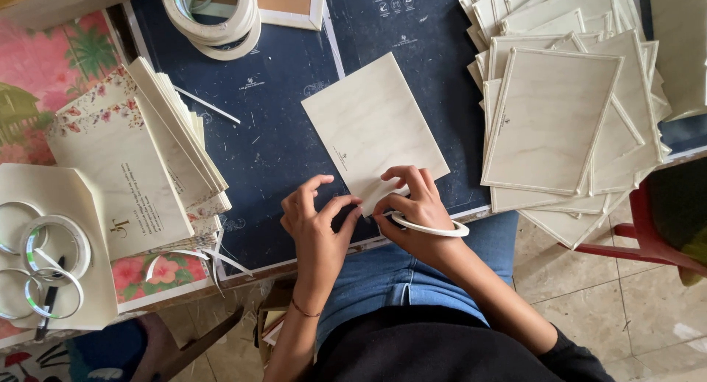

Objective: Applying double-sided tape to the edges of paper cards and stacking them in a finishing area.

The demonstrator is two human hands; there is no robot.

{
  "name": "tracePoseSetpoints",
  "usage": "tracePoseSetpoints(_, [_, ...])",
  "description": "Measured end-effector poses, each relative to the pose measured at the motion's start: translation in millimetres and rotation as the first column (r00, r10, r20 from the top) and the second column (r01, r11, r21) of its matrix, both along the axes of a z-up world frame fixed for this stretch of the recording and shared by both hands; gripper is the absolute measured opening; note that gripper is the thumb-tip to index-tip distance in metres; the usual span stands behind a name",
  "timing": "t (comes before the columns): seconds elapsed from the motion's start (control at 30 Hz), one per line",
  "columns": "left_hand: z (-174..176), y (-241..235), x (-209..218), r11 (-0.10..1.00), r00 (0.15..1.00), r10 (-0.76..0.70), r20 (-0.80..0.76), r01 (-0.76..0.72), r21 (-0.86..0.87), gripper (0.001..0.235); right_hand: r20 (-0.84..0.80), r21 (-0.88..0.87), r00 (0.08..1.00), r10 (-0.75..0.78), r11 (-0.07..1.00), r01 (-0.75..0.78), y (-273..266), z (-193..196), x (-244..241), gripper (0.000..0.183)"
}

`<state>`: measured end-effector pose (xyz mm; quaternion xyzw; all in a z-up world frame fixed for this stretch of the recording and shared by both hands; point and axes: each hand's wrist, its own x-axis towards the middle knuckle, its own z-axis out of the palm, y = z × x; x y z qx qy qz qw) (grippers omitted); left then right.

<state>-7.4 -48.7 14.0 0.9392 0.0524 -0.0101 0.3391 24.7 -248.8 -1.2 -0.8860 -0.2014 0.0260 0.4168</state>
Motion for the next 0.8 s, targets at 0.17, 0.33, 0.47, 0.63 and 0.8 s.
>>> tracePoseSetpoints(0.17, [-4.5,0.2,-1.0,1.000,1.000,0.004,-0.008,-0.004,0.015,0.014,0.062,-0.078,0.997,0.040,0.996,-0.035,2.4,-8.7,3.1,0.011])
tracePoseSetpoints(0.33, [-0.5,-2.4,-0.4,1.000,0.999,0.009,-0.036,-0.009,0.012,0.023,0.086,-0.131,0.996,0.040,0.991,-0.029,3.7,-11.1,3.5,0.010])
tracePoseSetpoints(0.47, [2.0,-4.0,2.4,1.000,0.997,0.029,-0.066,-0.029,0.010,0.025,0.076,-0.128,0.997,0.009,0.992,0.001,-3.6,-0.3,2.9,0.018])
tracePoseSetpoints(0.63, [1.6,-2.6,3.2,0.999,0.995,0.027,-0.095,-0.025,0.026,0.025,0.072,-0.087,0.980,-0.185,0.978,0.191,-45.7,27.2,14.8,0.009])
tracePoseSetpoints(0.8, [-0.6,-0.7,3.9,0.999,0.994,0.014,-0.110,-0.010,0.040,0.027,0.113,-0.094,0.937,-0.331,0.935,0.341,-78.8,30.0,29.4,0.013])
